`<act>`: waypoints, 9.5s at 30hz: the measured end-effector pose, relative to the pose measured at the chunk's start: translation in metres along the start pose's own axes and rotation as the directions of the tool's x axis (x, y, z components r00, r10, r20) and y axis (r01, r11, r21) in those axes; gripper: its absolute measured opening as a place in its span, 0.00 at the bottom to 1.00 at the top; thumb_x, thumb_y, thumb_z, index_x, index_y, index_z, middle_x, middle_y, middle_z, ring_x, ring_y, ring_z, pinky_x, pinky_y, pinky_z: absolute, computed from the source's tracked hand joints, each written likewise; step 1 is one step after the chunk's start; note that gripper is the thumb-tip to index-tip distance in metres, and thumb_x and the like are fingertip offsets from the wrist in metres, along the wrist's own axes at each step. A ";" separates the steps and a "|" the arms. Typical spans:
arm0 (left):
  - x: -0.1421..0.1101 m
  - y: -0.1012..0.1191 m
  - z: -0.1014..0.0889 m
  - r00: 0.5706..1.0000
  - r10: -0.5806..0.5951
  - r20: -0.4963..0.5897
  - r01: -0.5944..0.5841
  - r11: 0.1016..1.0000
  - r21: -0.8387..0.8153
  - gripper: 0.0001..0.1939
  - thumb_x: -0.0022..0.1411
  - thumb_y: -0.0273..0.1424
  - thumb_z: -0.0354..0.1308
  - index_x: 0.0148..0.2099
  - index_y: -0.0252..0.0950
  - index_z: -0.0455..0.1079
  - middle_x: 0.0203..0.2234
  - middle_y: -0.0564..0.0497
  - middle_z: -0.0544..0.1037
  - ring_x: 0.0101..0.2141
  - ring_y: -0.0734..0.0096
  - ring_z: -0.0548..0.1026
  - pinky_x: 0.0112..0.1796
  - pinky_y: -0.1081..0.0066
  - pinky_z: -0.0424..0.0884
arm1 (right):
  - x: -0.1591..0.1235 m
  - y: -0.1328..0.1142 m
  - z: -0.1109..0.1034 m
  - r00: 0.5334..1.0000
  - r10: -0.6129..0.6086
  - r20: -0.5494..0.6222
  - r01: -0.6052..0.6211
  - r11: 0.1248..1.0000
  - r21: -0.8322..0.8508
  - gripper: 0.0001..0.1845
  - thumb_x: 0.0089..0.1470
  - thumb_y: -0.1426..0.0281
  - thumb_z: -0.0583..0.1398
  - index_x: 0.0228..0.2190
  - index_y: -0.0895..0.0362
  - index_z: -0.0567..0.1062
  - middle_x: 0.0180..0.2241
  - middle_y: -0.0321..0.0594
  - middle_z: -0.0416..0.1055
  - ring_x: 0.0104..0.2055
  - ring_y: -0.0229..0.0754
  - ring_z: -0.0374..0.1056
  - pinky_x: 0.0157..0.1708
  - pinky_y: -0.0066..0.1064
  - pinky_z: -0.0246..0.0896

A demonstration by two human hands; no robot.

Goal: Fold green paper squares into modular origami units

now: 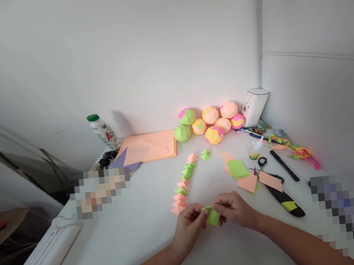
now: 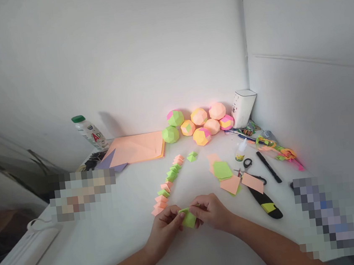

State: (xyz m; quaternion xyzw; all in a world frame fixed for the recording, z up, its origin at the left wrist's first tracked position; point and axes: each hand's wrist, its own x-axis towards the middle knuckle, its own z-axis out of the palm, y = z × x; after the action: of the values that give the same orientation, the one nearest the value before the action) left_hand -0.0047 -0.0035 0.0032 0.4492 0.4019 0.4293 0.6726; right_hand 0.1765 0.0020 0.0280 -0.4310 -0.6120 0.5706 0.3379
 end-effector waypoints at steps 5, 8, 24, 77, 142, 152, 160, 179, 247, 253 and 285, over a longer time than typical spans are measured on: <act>0.000 0.002 -0.001 1.000 -0.010 0.026 0.011 1.000 -0.006 0.17 0.50 0.42 0.64 0.24 0.34 0.67 0.16 0.56 0.69 0.20 0.77 0.64 0.24 0.75 0.61 | 0.000 -0.002 0.001 1.000 0.029 0.011 -0.030 0.999 0.035 0.18 0.53 0.58 0.59 0.27 0.62 0.73 0.19 0.37 0.70 0.20 0.36 0.69 0.20 0.25 0.63; 0.000 0.004 -0.001 0.999 -0.010 0.045 0.011 0.999 -0.032 0.17 0.50 0.41 0.64 0.24 0.34 0.67 0.17 0.55 0.70 0.21 0.76 0.65 0.25 0.74 0.61 | -0.001 -0.002 0.002 0.999 0.033 0.018 -0.034 0.998 0.053 0.18 0.52 0.58 0.59 0.27 0.62 0.73 0.20 0.37 0.70 0.20 0.36 0.69 0.21 0.25 0.63; -0.002 0.008 0.002 0.991 0.008 0.136 -0.011 1.000 0.025 0.17 0.52 0.41 0.62 0.25 0.35 0.62 0.19 0.55 0.67 0.22 0.75 0.64 0.25 0.74 0.58 | -0.001 0.001 0.005 0.996 -0.075 0.049 0.082 0.984 -0.156 0.15 0.52 0.63 0.58 0.24 0.61 0.77 0.19 0.37 0.70 0.19 0.36 0.69 0.18 0.23 0.62; -0.006 -0.001 0.001 0.999 -0.028 0.037 0.027 0.999 0.036 0.19 0.57 0.46 0.55 0.26 0.36 0.61 0.20 0.57 0.62 0.23 0.75 0.61 0.26 0.74 0.60 | 0.004 0.009 0.000 0.999 0.026 -0.035 -0.029 0.994 -0.107 0.19 0.47 0.61 0.62 0.19 0.59 0.61 0.18 0.28 0.54 0.21 0.30 0.47 0.19 0.23 0.42; -0.006 0.001 -0.003 0.965 0.209 0.158 -0.257 0.866 0.429 0.15 0.61 0.39 0.53 0.41 0.38 0.77 0.22 0.52 0.67 0.25 0.71 0.64 0.27 0.74 0.62 | 0.004 0.005 -0.005 0.995 -0.044 -0.088 0.040 0.998 -0.043 0.15 0.43 0.59 0.66 0.24 0.60 0.76 0.20 0.35 0.67 0.23 0.34 0.58 0.23 0.26 0.54; -0.006 0.001 -0.001 0.978 0.176 0.110 -0.205 0.898 0.389 0.16 0.59 0.41 0.55 0.31 0.35 0.75 0.22 0.51 0.70 0.24 0.72 0.64 0.26 0.75 0.62 | 0.002 -0.002 -0.005 0.991 -0.111 -0.079 0.098 0.984 -0.152 0.14 0.47 0.61 0.63 0.22 0.60 0.74 0.20 0.36 0.68 0.22 0.34 0.59 0.23 0.26 0.55; -0.005 0.001 0.002 0.979 0.167 0.118 -0.200 0.901 0.384 0.16 0.58 0.41 0.56 0.28 0.33 0.73 0.20 0.53 0.67 0.23 0.74 0.62 0.25 0.75 0.60 | 0.001 -0.002 -0.003 0.959 -0.281 0.044 0.282 0.921 -0.269 0.14 0.52 0.61 0.60 0.31 0.60 0.77 0.27 0.42 0.74 0.28 0.39 0.68 0.30 0.28 0.62; -0.005 0.003 0.002 0.992 0.120 0.031 -0.124 0.956 0.267 0.14 0.55 0.39 0.60 0.24 0.34 0.72 0.17 0.57 0.64 0.18 0.78 0.63 0.21 0.77 0.60 | 0.002 0.002 -0.004 0.992 -0.113 -0.056 0.098 0.970 -0.221 0.16 0.49 0.61 0.61 0.24 0.62 0.78 0.17 0.35 0.65 0.19 0.32 0.54 0.19 0.24 0.49; -0.001 -0.002 0.002 0.994 0.026 -0.102 -0.031 0.999 -0.040 0.17 0.53 0.40 0.62 0.40 0.36 0.64 0.21 0.56 0.73 0.24 0.73 0.72 0.29 0.71 0.69 | 0.001 -0.001 -0.003 1.000 0.002 -0.030 -0.004 0.999 -0.049 0.14 0.50 0.63 0.61 0.34 0.60 0.77 0.27 0.39 0.73 0.27 0.38 0.67 0.28 0.28 0.62; -0.002 0.003 0.004 0.991 0.016 -0.134 -0.015 1.000 0.008 0.18 0.52 0.41 0.62 0.40 0.36 0.64 0.19 0.58 0.71 0.23 0.74 0.72 0.29 0.71 0.68 | 0.001 0.000 -0.002 1.000 0.010 0.002 -0.011 0.994 0.106 0.16 0.51 0.61 0.61 0.36 0.61 0.78 0.29 0.41 0.75 0.30 0.40 0.69 0.32 0.31 0.64; -0.005 -0.006 -0.003 0.997 0.072 0.040 -0.072 0.997 -0.007 0.25 0.55 0.37 0.61 0.55 0.43 0.63 0.35 0.50 0.75 0.36 0.64 0.74 0.37 0.65 0.71 | 0.003 0.008 0.001 0.993 -0.110 -0.047 0.111 0.994 0.021 0.12 0.48 0.64 0.63 0.32 0.60 0.80 0.26 0.38 0.70 0.24 0.35 0.67 0.23 0.27 0.63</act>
State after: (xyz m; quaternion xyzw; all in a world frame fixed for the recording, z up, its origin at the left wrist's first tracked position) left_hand -0.0077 -0.0082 -0.0023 0.4700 0.3705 0.4454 0.6659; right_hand 0.1759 0.0044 0.0199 -0.4052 -0.6205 0.5480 0.3878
